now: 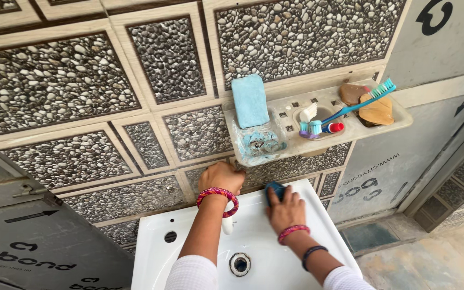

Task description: The person scrubs a white ceramic sink using a blue sponge. They repeatedly wet the sponge under the running tap and wipe the sink basin, the drain area, and the faucet. The person also scrubs the tiled floor adjacent to the sink and the metal door frame next to the basin.

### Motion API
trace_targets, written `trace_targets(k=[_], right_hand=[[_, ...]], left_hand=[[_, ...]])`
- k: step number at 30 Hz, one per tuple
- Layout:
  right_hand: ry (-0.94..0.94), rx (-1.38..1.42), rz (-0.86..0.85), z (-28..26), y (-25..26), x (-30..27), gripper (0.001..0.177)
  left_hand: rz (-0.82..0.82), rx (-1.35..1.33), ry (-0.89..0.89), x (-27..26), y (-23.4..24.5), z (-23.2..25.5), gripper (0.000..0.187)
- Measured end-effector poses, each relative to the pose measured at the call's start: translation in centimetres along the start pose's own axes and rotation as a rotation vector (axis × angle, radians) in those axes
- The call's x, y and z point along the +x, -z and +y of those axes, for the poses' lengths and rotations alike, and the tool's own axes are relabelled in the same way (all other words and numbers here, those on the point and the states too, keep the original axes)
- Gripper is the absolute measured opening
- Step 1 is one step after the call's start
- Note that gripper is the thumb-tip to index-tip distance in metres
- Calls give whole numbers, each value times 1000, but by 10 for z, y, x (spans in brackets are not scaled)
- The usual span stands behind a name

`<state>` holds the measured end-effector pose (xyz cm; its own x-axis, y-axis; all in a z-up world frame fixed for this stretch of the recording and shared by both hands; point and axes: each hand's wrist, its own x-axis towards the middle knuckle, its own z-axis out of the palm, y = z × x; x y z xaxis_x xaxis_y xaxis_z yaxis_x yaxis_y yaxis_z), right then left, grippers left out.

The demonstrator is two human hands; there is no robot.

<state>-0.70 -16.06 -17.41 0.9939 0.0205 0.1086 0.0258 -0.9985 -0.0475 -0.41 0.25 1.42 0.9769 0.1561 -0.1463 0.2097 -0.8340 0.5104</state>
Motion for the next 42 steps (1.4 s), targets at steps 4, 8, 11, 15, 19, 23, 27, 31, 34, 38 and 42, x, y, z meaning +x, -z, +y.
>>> trace_targets(k=[4, 8, 11, 15, 19, 23, 27, 31, 34, 38, 42], right_hand=[[288, 125, 44, -32, -20, 0, 58], [633, -56, -14, -80, -23, -7, 48], [698, -111, -143, -80, -13, -3, 42], [742, -13, 88, -53, -9, 16, 45], [592, -21, -98, 4, 20, 23, 66], [440, -184, -213, 49, 45, 25, 66], [308, -179, -150, 90, 51, 21, 59], [249, -162, -76, 78, 35, 19, 61], [180, -127, 43, 64, 22, 17, 58], [142, -31, 103, 51, 14, 8, 57], [196, -45, 98, 38, 11, 8, 56]], left_hand=[[40, -56, 33, 3, -4, -5, 34], [63, -101, 24, 6, -10, -9, 32], [67, -89, 46, 5, -8, -10, 30], [98, -38, 65, 3, -8, -9, 30], [103, -3, 156, 1, -9, -3, 36], [69, -39, 157, 3, -5, -3, 36], [65, -82, 103, 1, -5, -9, 35], [55, -94, 64, 3, -5, -11, 31], [72, -125, 55, 4, -7, -12, 30], [130, -132, 22, 4, -11, -15, 34], [106, -177, -35, 11, -17, -19, 34]])
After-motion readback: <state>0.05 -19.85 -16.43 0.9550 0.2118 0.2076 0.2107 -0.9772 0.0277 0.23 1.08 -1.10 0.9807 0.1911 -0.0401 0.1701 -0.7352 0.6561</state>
